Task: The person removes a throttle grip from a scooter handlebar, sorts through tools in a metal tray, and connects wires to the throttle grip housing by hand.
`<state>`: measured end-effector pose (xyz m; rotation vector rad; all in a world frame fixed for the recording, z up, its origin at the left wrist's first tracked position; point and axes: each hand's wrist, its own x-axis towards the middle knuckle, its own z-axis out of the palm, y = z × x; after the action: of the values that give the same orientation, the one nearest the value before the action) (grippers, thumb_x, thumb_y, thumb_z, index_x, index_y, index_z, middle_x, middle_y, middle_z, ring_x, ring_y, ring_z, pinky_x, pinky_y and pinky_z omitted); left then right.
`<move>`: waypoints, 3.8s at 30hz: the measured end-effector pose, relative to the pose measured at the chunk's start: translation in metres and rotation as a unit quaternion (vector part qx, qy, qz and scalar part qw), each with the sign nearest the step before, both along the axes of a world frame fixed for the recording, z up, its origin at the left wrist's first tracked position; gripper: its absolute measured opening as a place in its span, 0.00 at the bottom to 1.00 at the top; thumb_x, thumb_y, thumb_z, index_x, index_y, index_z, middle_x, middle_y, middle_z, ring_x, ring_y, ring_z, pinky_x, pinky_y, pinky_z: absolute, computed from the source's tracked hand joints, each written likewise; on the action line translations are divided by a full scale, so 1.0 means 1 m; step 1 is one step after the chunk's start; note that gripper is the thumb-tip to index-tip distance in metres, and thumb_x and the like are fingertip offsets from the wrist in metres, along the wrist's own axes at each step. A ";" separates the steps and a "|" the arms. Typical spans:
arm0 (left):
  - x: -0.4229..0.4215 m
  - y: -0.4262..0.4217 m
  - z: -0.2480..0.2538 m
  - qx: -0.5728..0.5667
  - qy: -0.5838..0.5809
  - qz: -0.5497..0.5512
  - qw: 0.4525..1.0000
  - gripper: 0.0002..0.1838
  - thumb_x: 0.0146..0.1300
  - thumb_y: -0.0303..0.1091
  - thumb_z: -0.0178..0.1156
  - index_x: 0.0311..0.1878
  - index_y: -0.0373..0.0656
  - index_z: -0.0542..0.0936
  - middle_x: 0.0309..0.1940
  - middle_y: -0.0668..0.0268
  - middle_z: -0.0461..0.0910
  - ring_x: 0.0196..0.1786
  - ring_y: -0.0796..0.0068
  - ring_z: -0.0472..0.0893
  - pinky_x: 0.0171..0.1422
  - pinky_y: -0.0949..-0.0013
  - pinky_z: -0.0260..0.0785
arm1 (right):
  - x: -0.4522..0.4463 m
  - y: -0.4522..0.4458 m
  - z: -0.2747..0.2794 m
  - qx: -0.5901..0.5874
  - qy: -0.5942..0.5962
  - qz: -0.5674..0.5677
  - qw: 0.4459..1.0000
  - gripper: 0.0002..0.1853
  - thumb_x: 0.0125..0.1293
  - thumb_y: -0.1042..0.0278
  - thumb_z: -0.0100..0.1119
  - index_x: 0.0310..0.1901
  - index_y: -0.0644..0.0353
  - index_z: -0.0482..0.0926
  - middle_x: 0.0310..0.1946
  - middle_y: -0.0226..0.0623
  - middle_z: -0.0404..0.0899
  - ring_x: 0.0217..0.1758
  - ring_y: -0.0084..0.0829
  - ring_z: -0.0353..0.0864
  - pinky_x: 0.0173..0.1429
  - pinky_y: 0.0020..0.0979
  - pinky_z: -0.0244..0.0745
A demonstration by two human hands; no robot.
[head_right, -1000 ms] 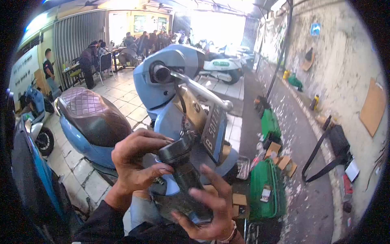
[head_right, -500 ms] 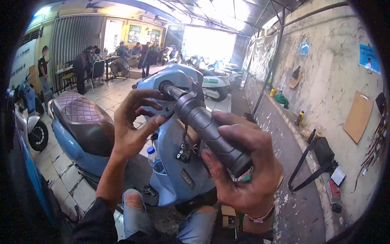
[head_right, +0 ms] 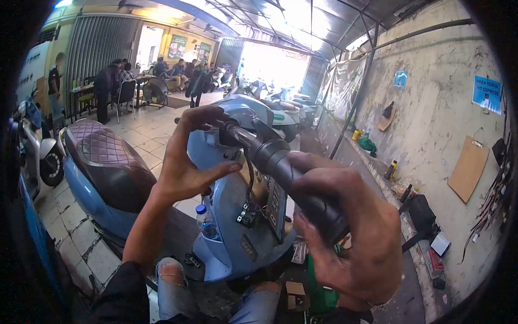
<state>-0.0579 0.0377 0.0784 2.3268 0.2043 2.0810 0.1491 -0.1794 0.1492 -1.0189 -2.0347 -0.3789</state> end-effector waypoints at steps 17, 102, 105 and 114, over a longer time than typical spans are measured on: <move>-0.019 0.037 0.017 -0.035 0.014 -0.169 0.985 0.39 0.59 0.34 0.74 0.75 0.39 0.72 0.66 0.53 0.81 0.71 0.57 0.79 0.77 0.52 0.70 | -0.014 0.012 0.022 0.033 0.023 -0.041 0.998 0.31 0.60 0.80 0.72 0.66 0.68 0.74 0.52 0.51 0.87 0.55 0.34 0.89 0.60 0.32 0.82; 0.020 0.115 0.029 0.081 0.210 -0.155 0.962 0.18 0.65 0.51 0.74 0.48 0.47 0.93 0.31 0.61 0.91 0.39 0.59 0.85 0.51 0.55 0.69 | -0.126 0.070 0.077 -0.288 -0.229 -0.538 0.759 0.29 0.68 0.48 0.76 0.57 0.68 0.82 0.28 0.48 0.83 0.29 0.43 0.84 0.37 0.41 0.75; 0.021 0.117 0.030 0.085 0.217 -0.164 0.959 0.17 0.65 0.50 0.75 0.47 0.47 0.93 0.33 0.62 0.91 0.41 0.61 0.86 0.53 0.54 0.68 | -0.129 0.076 0.090 -0.345 -0.180 -0.555 0.735 0.30 0.70 0.45 0.75 0.55 0.68 0.82 0.28 0.47 0.83 0.30 0.37 0.84 0.38 0.37 0.77; 0.027 0.120 0.026 0.115 0.178 -0.182 0.960 0.16 0.64 0.47 0.75 0.45 0.45 0.92 0.31 0.61 0.91 0.34 0.62 0.85 0.54 0.56 0.68 | -0.138 0.023 0.077 -0.293 -0.249 -0.516 0.765 0.28 0.56 0.60 0.86 0.52 0.65 0.83 0.33 0.45 0.87 0.37 0.39 0.92 0.42 0.35 0.82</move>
<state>-0.0307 0.1578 0.1047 2.6052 -0.4561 1.5800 0.0108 -0.1560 0.2260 -2.6836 -1.8421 -0.6270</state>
